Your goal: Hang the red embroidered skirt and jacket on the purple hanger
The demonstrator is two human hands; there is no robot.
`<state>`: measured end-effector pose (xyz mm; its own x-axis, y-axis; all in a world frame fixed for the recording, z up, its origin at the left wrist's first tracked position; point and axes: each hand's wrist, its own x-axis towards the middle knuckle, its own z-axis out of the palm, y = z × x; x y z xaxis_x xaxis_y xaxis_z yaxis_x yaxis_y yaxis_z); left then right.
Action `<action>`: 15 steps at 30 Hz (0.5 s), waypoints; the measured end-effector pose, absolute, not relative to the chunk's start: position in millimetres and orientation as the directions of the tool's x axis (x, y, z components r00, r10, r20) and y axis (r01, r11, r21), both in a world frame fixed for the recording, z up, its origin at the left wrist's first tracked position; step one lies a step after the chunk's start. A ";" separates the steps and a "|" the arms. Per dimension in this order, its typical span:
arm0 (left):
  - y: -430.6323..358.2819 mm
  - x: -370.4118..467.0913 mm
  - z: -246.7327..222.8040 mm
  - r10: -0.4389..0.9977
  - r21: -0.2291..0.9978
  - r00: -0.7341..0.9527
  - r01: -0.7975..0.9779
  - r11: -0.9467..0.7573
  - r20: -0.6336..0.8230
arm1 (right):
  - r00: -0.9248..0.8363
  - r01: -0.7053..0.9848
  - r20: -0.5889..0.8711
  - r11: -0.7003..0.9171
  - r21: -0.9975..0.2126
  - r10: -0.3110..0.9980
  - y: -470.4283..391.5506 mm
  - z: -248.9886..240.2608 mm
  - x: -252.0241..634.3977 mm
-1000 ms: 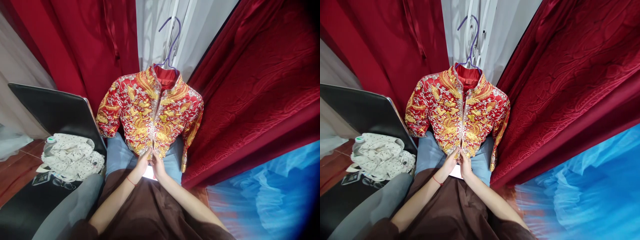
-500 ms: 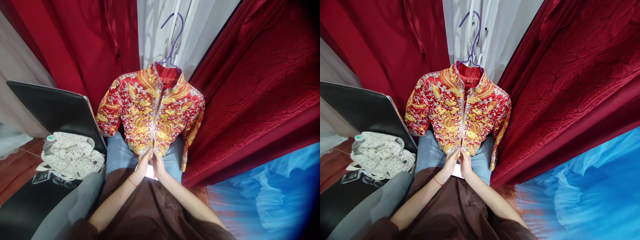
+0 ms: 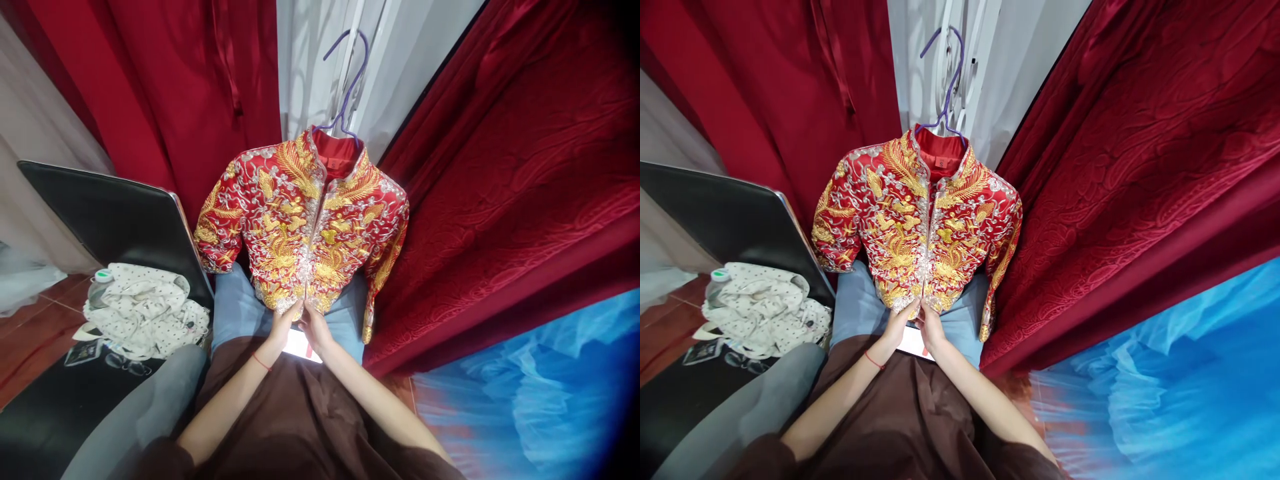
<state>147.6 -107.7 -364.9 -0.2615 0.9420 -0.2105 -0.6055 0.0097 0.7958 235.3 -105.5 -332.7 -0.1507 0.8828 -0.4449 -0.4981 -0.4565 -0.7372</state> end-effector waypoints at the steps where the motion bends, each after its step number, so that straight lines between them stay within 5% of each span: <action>1: -106.8 145.1 -365.6 0.936 0.806 -0.279 -0.592 0.008 -0.215 | -0.211 -0.432 -0.479 -0.521 -0.736 0.852 -103.9 -330.8 240.5; 4: -104.3 139.6 -366.5 0.928 0.816 -0.289 -0.578 0.028 -0.236 | -0.414 -0.110 -0.460 -0.545 -0.831 0.785 -98.6 -318.4 261.2; 7: -102.7 138.6 -366.1 0.950 0.771 -0.189 -0.633 0.075 -0.247 | -0.477 0.278 -0.292 -0.173 -0.945 0.829 -94.9 -303.2 279.9; 10: -102.4 140.3 -366.8 0.963 0.729 -0.124 -0.678 0.093 -0.238 | -0.321 0.539 -0.024 0.162 -0.827 0.947 -94.0 -296.4 286.8; 15: -102.2 140.8 -373.6 0.965 0.770 -0.167 -0.636 0.052 -0.203 | -0.193 0.734 0.305 0.343 -0.586 0.933 -93.5 -297.4 281.3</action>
